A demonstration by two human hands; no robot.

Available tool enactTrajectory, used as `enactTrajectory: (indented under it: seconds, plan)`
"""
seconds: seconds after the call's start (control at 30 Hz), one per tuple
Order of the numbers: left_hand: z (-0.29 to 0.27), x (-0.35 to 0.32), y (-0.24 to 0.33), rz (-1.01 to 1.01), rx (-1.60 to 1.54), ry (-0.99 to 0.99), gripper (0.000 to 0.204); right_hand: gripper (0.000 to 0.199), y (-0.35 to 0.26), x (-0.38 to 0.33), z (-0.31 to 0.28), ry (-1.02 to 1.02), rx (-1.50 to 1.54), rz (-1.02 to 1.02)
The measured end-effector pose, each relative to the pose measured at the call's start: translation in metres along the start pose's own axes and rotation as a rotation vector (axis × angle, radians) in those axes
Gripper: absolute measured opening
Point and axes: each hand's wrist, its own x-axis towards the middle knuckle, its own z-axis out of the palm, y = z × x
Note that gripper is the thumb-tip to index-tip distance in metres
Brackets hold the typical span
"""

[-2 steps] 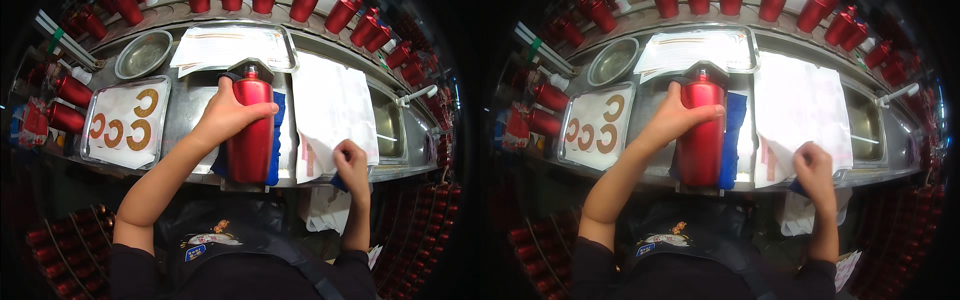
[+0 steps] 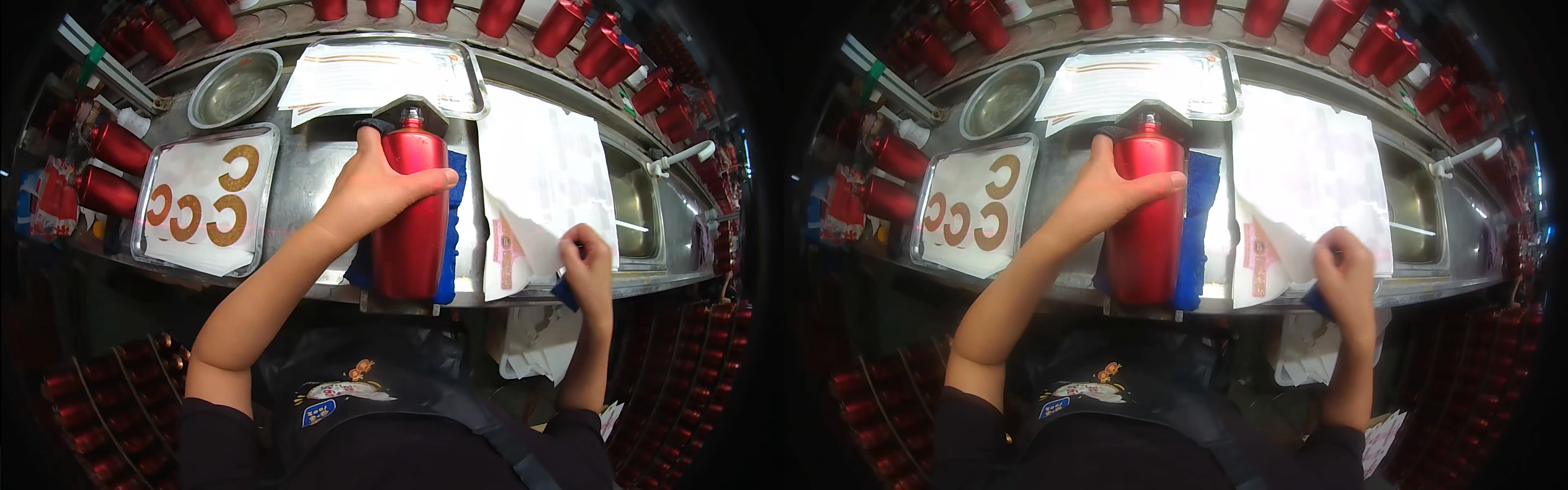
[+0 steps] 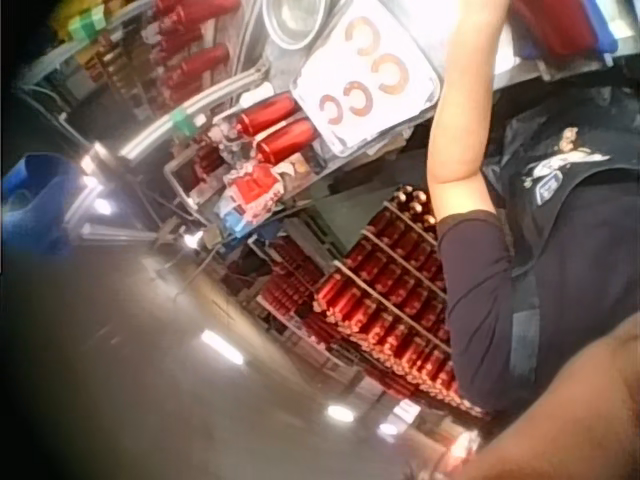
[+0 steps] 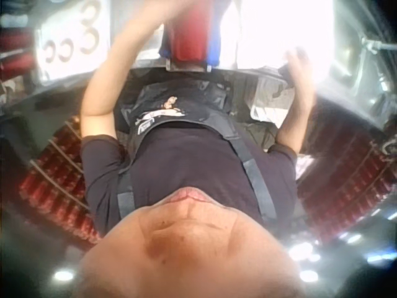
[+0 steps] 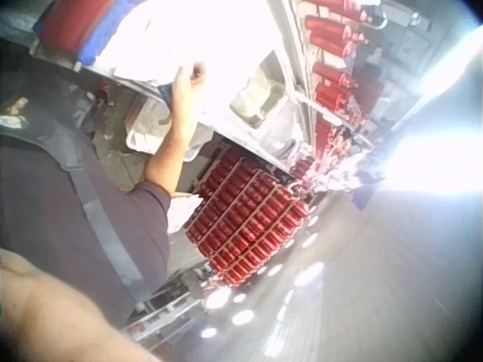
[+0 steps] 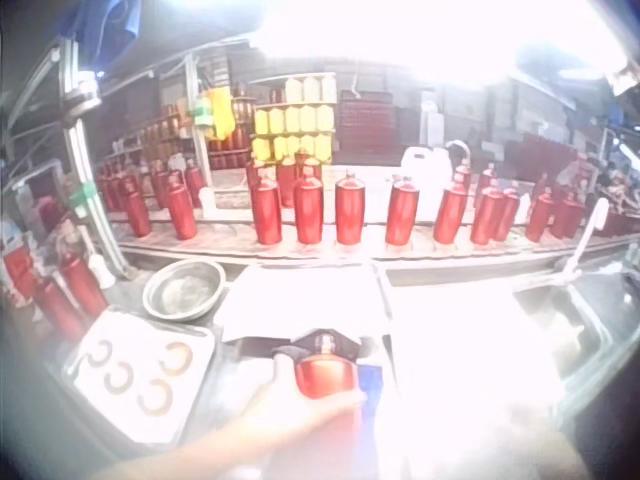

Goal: The person cleans the neck of a red bottle with a cloth, then applies a gold sticker to the base and a red label to the body. The person smooths the label and places the finished bottle on a nearby shelf.

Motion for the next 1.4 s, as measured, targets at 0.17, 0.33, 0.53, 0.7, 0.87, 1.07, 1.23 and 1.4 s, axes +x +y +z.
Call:
enactTrajectory:
  seconds: [0.17, 0.33, 0.53, 0.7, 0.87, 1.07, 1.23, 1.4]
  plan:
    - [-0.001, -0.02, -0.017, 0.055, -0.162, -0.039, 0.103, 0.023, 0.092, 0.032, -0.082, 0.403, -0.273, 0.212]
    - [0.006, -0.038, -0.034, 0.155, -0.409, -0.023, 0.095, 0.058, 0.089, 0.029, -0.069, 0.44, -0.716, 0.383]
    - [0.025, -0.046, -0.031, 0.226, -0.165, 0.202, 0.092, 0.061, 0.032, 0.044, 0.018, 0.201, -0.598, 0.119]
    - [0.03, -0.045, -0.031, 0.205, -0.124, 0.248, 0.092, 0.044, 0.04, 0.065, 0.014, 0.132, -0.561, 0.123]
    - [0.029, -0.044, -0.033, 0.233, -0.282, 0.194, 0.088, 0.029, 0.061, 0.078, -0.016, 0.189, -0.437, 0.176]
    - [0.024, -0.042, -0.037, 0.205, -0.317, 0.129, 0.094, 0.03, 0.093, 0.077, -0.072, 0.427, -0.129, 0.144]
    - [0.025, -0.038, -0.041, 0.18, -0.36, 0.135, 0.097, 0.032, 0.123, 0.058, -0.122, 0.643, 0.181, 0.096]
    - [0.022, -0.035, -0.044, 0.208, -0.406, 0.079, 0.094, 0.037, 0.137, 0.012, -0.169, 1.017, 0.449, 0.047]
